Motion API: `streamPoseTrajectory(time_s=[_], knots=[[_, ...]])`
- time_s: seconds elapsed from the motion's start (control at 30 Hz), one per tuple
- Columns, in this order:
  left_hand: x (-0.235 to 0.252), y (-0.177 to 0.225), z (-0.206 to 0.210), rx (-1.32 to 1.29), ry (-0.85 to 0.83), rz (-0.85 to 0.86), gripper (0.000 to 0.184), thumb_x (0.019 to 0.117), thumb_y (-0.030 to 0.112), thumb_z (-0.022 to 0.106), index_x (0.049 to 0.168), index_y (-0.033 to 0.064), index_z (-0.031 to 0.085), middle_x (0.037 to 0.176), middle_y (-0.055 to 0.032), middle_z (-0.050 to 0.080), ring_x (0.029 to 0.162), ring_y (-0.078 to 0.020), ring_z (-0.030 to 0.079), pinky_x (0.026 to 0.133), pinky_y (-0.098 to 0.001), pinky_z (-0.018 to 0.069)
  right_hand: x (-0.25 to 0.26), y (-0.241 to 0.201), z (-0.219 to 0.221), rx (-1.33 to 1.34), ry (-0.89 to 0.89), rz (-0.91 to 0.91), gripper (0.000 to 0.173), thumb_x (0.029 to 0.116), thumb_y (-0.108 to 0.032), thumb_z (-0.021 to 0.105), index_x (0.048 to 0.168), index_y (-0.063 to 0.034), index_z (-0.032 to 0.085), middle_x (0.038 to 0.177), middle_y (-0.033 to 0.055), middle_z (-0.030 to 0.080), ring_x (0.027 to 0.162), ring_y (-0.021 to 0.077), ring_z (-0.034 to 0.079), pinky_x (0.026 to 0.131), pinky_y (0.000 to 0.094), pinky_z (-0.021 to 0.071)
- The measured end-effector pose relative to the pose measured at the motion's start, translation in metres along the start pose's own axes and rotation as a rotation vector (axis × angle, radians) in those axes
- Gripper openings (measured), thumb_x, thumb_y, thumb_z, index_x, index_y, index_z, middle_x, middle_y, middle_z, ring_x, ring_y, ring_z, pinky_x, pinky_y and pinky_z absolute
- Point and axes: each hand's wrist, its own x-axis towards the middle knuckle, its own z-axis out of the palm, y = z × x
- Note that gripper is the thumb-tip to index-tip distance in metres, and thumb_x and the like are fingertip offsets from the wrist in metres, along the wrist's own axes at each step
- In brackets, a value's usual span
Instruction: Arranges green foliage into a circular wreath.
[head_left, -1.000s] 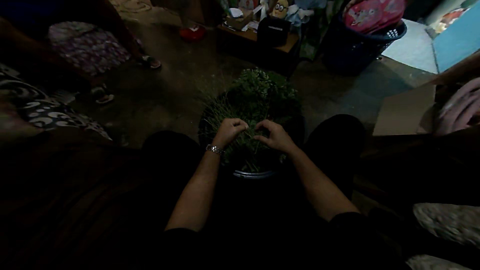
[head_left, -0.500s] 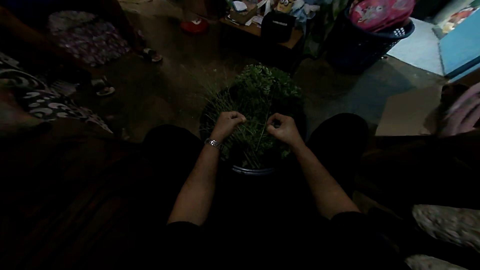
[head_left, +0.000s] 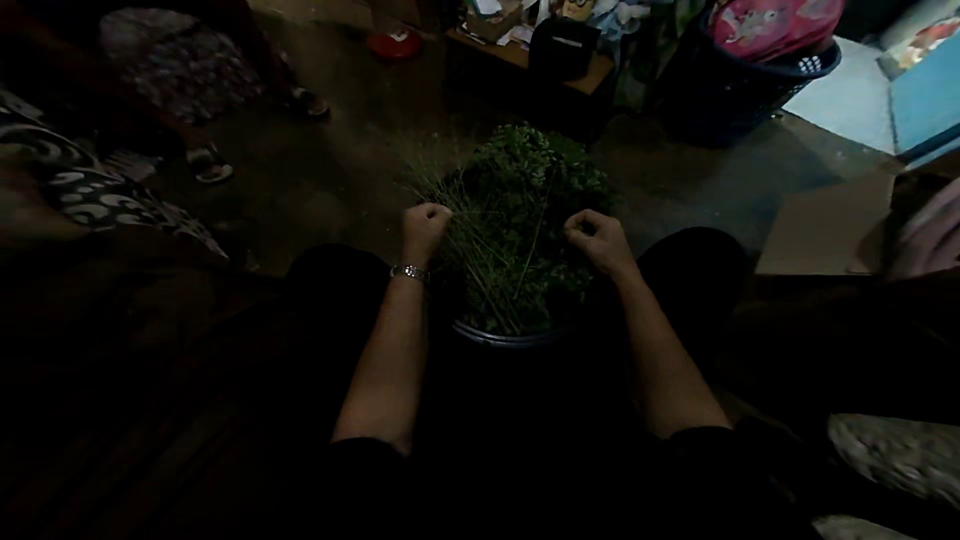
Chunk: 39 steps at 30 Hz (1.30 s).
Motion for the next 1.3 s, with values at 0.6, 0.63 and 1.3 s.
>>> streamPoseTrajectory(time_s=[0.6,0.63,1.3], knots=[[0.0,-0.012,0.053,0.296,-0.33,0.051,0.045,0.1056,0.027,0.058,0.136,-0.0069,0.059,0.146,-0.0293,0.05,0.139,-0.0433,0.045,0.115,-0.0578,0.0356,0.089,0.123,0.104,0.13,0.018,0.793,0.05,0.1113,-0.036,0.043,0.135,0.0066,0.057,0.135,0.0273,0.057,0.121,0.0368,0.058,0.101,0.053,0.0466],[0.0,-0.013,0.054,0.292,-0.343,0.053,0.044,0.1057,0.026,0.058,0.135,-0.0064,0.059,0.145,-0.0291,0.051,0.138,-0.0433,0.046,0.114,-0.058,0.0362,0.091,0.128,0.107,0.159,0.009,0.794,0.05,0.1111,-0.036,0.044,0.135,0.0058,0.056,0.134,0.0267,0.057,0.119,0.036,0.058,0.1,0.0525,0.0466],[0.0,0.0,0.084,0.064,-0.328,-0.029,0.034,0.1085,0.025,0.052,0.126,-0.0006,0.067,0.119,-0.0207,0.068,0.108,-0.027,0.065,0.098,-0.0461,0.0488,0.025,0.039,0.118,0.432,-0.149,0.387,0.032,0.1091,-0.014,0.049,0.131,0.0079,0.059,0.113,0.0221,0.065,0.087,0.0204,0.067,0.081,0.0352,0.0576]])
